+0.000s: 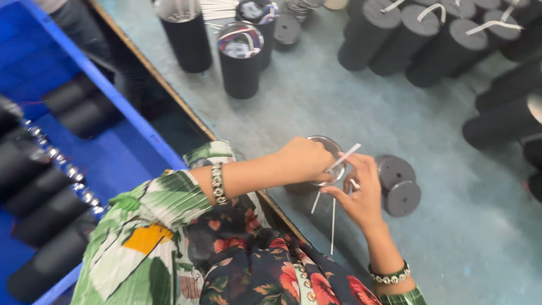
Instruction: The person inserts white plastic sticks into the openings of black cylindrical objects arranged on a table. They handle the cylinders and sticks by hand, moving items from a blue crate and the table surface to perform the assembly.
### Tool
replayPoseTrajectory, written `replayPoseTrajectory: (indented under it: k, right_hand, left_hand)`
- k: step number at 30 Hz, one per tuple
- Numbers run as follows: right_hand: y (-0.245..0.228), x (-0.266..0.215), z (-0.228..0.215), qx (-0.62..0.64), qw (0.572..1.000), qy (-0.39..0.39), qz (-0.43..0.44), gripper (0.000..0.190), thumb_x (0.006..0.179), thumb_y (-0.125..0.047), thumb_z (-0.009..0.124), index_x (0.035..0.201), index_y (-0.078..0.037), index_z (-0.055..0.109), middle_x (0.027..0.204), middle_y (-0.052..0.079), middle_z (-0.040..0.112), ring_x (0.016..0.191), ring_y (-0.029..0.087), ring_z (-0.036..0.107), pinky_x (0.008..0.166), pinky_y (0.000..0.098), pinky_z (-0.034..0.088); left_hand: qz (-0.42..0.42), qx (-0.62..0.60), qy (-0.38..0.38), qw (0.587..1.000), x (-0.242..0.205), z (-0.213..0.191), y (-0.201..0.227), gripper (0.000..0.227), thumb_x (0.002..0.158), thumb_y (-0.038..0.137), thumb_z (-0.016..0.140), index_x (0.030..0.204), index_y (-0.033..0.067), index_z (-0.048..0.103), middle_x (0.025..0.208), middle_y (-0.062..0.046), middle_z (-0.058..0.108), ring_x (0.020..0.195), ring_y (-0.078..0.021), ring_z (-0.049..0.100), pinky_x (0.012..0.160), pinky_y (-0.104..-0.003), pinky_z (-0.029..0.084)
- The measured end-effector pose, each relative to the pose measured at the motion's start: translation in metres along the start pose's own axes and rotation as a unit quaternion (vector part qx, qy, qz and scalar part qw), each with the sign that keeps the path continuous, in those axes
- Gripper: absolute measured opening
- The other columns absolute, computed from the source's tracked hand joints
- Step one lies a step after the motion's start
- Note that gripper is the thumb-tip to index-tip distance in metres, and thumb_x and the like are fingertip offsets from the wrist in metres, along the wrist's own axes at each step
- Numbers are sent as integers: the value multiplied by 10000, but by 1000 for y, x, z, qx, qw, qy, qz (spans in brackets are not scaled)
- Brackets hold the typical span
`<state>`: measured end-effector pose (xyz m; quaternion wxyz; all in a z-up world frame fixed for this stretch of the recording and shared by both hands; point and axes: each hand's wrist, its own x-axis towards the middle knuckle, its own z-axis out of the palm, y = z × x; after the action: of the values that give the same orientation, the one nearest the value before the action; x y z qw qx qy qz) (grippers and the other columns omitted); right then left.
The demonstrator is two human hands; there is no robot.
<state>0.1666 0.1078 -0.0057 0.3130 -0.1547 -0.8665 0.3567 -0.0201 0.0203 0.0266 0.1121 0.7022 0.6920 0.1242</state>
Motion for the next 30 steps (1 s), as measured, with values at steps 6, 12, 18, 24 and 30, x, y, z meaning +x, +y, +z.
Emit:
replayPoseTrajectory:
  k: [6, 12, 18, 24, 30]
  right_hand:
    - [-1, -1, 0, 20, 1000, -8, 8, 797, 659, -281, 944, 1345, -59, 605, 1207, 76, 521, 638, 72, 502, 568, 228, 437]
    - [-2, 1, 3, 54, 998, -10, 16, 769, 681, -262, 944, 1338, -51, 605, 1233, 61, 528, 679, 67, 504, 564, 211, 432]
    - [-1, 1, 1, 24, 1000, -7, -6, 802, 657, -285, 947, 1347, -65, 601, 1228, 71, 526, 629, 59, 498, 546, 214, 425]
    - [0, 1, 2, 25, 1000, 0, 1, 826, 644, -311, 945, 1349, -63, 595, 1168, 70, 517, 611, 61, 495, 529, 222, 408]
    - [9, 0, 6, 53, 998, 9, -19, 816, 651, -326, 946, 1337, -68, 588, 1175, 56, 526, 643, 58, 489, 577, 213, 431]
  left_hand:
    - [152, -250, 10, 956, -7, -13, -22, 197, 807, 229, 736, 938, 83, 755, 888, -105, 739, 854, -305, 728, 747, -431, 545]
    - [58, -231, -68, 969, -16, -21, -14, 176, 827, 248, 737, 915, 95, 730, 785, -77, 732, 779, -276, 724, 721, -419, 534]
    - [19, -152, 10, 988, -11, -7, -6, 210, 780, 269, 758, 855, 88, 685, 774, -86, 725, 757, -317, 726, 685, -445, 544]
    - [44, -138, -59, 988, 0, -11, -9, 317, 763, 280, 789, 970, 77, 660, 790, -114, 712, 774, -338, 726, 717, -463, 557]
    - [6, -176, -15, 984, -14, -13, -1, 307, 804, 248, 767, 1052, 92, 673, 847, -95, 743, 839, -313, 730, 757, -449, 548]
